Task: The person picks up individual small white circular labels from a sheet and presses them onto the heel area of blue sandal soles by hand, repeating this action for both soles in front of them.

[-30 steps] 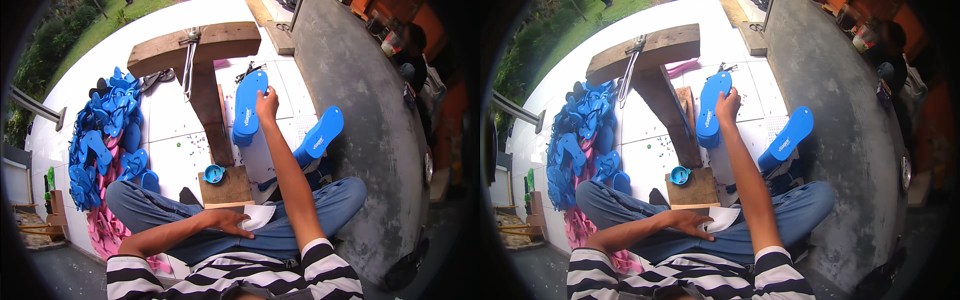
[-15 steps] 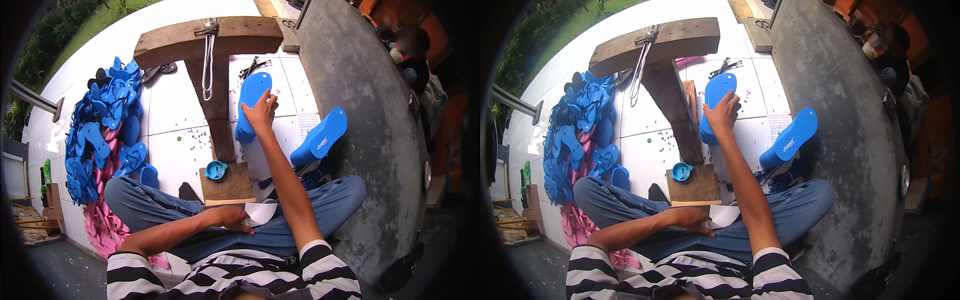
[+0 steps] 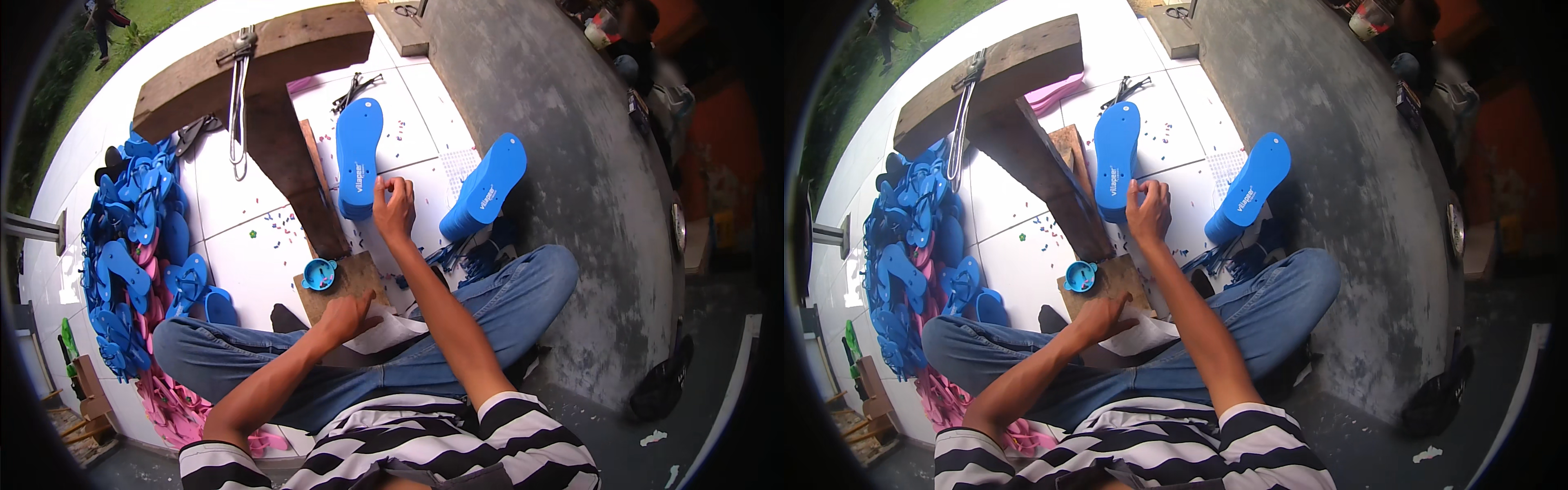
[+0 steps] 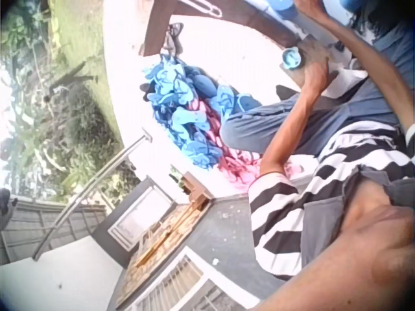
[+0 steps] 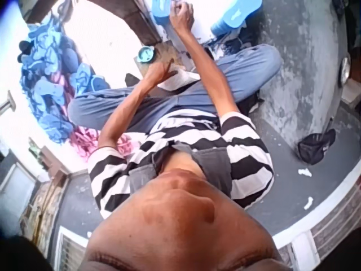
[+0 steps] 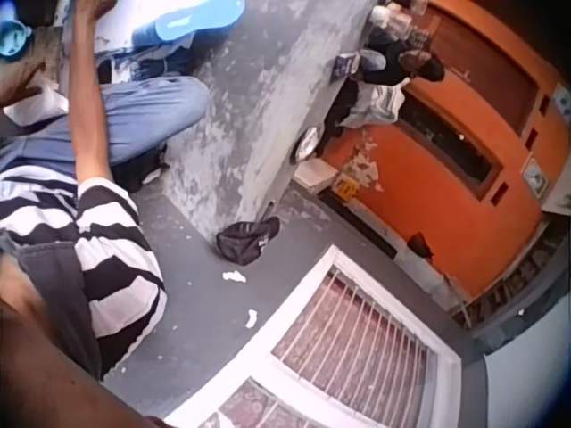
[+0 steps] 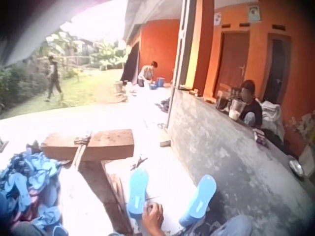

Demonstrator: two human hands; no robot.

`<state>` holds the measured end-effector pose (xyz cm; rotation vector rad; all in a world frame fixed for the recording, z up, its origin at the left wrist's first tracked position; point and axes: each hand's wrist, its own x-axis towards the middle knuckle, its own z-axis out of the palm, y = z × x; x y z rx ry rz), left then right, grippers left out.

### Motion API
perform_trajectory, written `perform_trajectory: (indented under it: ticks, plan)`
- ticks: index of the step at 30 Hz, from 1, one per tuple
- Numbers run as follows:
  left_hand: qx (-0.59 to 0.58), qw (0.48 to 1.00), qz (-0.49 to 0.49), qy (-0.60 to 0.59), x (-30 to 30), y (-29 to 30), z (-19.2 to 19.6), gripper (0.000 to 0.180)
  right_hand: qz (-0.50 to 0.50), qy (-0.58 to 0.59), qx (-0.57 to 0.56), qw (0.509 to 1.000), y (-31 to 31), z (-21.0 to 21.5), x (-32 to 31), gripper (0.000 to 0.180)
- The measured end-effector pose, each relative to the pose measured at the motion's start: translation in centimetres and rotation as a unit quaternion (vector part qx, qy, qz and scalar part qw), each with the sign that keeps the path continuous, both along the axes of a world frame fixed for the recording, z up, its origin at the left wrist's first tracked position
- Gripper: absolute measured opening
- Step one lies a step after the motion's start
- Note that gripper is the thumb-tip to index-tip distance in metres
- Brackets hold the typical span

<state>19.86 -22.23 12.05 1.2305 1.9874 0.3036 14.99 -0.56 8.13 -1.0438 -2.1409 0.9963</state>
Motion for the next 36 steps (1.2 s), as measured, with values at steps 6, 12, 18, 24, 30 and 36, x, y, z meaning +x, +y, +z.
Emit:
perform_trajectory:
  ticks: [6,12,18,24,30,36]
  plan:
    - [0.067,0.990,-0.014,0.123,-0.2,0.6,-2.0,0.066,-0.017,-0.063,-0.075,0.995,0.8,-3.0,4.8,0.041]
    - [0.161,0.972,0.004,0.172,-0.4,3.6,-1.4,0.045,0.052,-0.341,-0.160,0.925,4.0,-6.2,8.9,0.045]
    - [0.166,0.938,0.250,-0.171,-2.3,15.7,-3.1,0.042,0.111,-0.593,-0.298,0.740,10.6,-10.2,13.4,0.038]
    - [0.177,0.886,0.378,-0.204,-3.5,23.0,-10.1,0.072,-0.098,-0.487,-0.188,0.847,14.2,-10.2,18.2,0.030]
    - [0.163,0.819,0.410,-0.366,-2.5,29.9,-13.8,0.080,-0.213,0.086,-0.413,0.881,19.3,-15.2,19.4,0.039]
    - [0.151,0.796,0.332,-0.483,-2.3,30.6,-15.7,0.092,-0.163,0.203,-0.463,0.847,15.7,-12.9,15.8,0.060]
